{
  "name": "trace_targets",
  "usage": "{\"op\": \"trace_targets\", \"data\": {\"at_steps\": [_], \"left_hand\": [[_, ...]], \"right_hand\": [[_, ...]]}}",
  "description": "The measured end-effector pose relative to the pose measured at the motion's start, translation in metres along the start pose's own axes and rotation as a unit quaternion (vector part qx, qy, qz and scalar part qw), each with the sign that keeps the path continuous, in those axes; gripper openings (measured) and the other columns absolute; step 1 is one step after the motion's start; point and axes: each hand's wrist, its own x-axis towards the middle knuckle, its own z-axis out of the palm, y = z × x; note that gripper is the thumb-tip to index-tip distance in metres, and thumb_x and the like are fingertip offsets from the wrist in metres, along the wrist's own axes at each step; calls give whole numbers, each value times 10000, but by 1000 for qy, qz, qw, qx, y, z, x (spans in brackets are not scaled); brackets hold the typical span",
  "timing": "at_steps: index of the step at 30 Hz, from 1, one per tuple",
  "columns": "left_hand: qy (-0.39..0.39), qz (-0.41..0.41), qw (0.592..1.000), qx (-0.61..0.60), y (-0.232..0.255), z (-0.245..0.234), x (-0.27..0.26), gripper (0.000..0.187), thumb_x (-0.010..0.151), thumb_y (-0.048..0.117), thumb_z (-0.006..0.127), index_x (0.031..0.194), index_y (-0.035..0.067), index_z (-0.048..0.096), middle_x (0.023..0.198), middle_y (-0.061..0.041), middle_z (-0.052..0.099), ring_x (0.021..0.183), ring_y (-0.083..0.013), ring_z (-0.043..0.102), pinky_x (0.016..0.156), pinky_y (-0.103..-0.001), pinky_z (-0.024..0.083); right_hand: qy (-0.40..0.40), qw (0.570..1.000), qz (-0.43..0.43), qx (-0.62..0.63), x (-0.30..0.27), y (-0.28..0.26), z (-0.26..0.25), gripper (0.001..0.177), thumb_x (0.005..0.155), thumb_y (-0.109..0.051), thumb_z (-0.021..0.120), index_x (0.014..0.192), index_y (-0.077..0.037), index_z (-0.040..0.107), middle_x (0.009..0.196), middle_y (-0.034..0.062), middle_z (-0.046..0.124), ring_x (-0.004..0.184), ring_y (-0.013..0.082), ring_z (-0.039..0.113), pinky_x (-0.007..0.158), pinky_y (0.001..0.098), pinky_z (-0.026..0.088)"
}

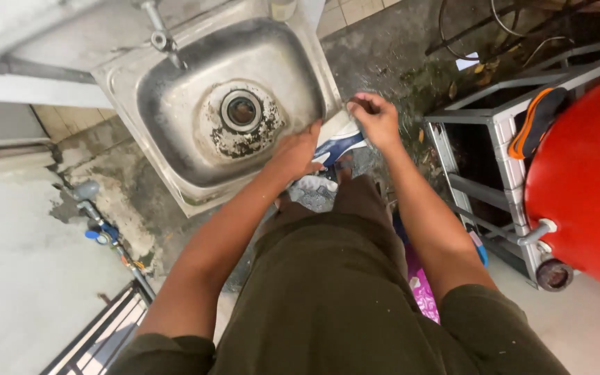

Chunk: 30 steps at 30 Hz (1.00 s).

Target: Hand-washing a sneaker using a brush and soap at a sink.

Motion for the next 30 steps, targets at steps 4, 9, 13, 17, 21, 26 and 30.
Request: {"op": "trace_targets", "data": {"at_steps": [4, 9, 13, 17, 21, 26, 30], "left_hand": [[-37, -24, 999, 6, -2, -2, 9, 965, 828, 323, 777, 1513, 0, 179, 1303, -232, 596, 1092, -435, 659, 929, -575, 522], [0, -1, 1000, 10, 12, -22, 5, 905, 863, 253, 749, 1533, 24, 186, 1371, -244, 553, 1141, -428, 637, 923, -565, 519], [-30, -14, 999, -21, 5, 9, 2, 896, 875, 239, 726, 1544, 42, 164, 1395, -255, 529, 1201, -441, 601, 950, -590, 506], [-23, -18, 1000, -1, 7, 3, 14, 850, 893, 223, 695, 1546, 76, 170, 1387, -233, 551, 1170, -431, 624, 952, -588, 514], [-15, -22, 999, 41, 24, -20, 19, 833, 897, 207, 671, 1544, 97, 158, 1356, -209, 575, 1119, -414, 657, 941, -577, 521], [19, 22, 995, 90, -10, 22, 24, 743, 854, 219, 707, 1466, 56, 317, 1236, -201, 642, 1004, -389, 700, 852, -535, 561], [-5, 7, 998, 54, 1, 10, 19, 810, 872, 153, 640, 1544, 107, 190, 1330, -199, 601, 1094, -412, 667, 923, -566, 529]], "right_hand": [[-16, 991, -95, -89, -20, -48, -4, 486, 686, -321, 949, 1132, -278, 761, 929, 16, 649, 950, 200, 592, 913, 313, 452], [11, 998, 58, 9, 8, 15, -1, 342, 798, -304, 883, 1077, -150, 758, 929, 120, 744, 880, 183, 692, 818, 329, 544], [0, 999, -39, -32, -38, -25, -3, 469, 722, -283, 946, 1153, -249, 762, 939, 28, 506, 930, 157, 560, 861, 285, 445], [36, 997, -67, 12, -17, -17, -16, 359, 783, -202, 892, 1106, -145, 748, 959, 62, 743, 852, 175, 618, 817, 304, 475], [58, 972, -225, -29, -20, -46, -8, 410, 756, -164, 931, 1105, -170, 715, 1042, 14, 763, 944, 233, 640, 892, 347, 393], [-13, 992, -71, -106, -26, -82, -12, 441, 661, -403, 904, 1063, -282, 766, 873, 41, 594, 923, 251, 569, 875, 327, 451], [-37, 997, 4, -74, -2, -40, -24, 371, 776, -436, 869, 1068, -228, 775, 962, 155, 742, 981, 347, 701, 863, 385, 528]]}}
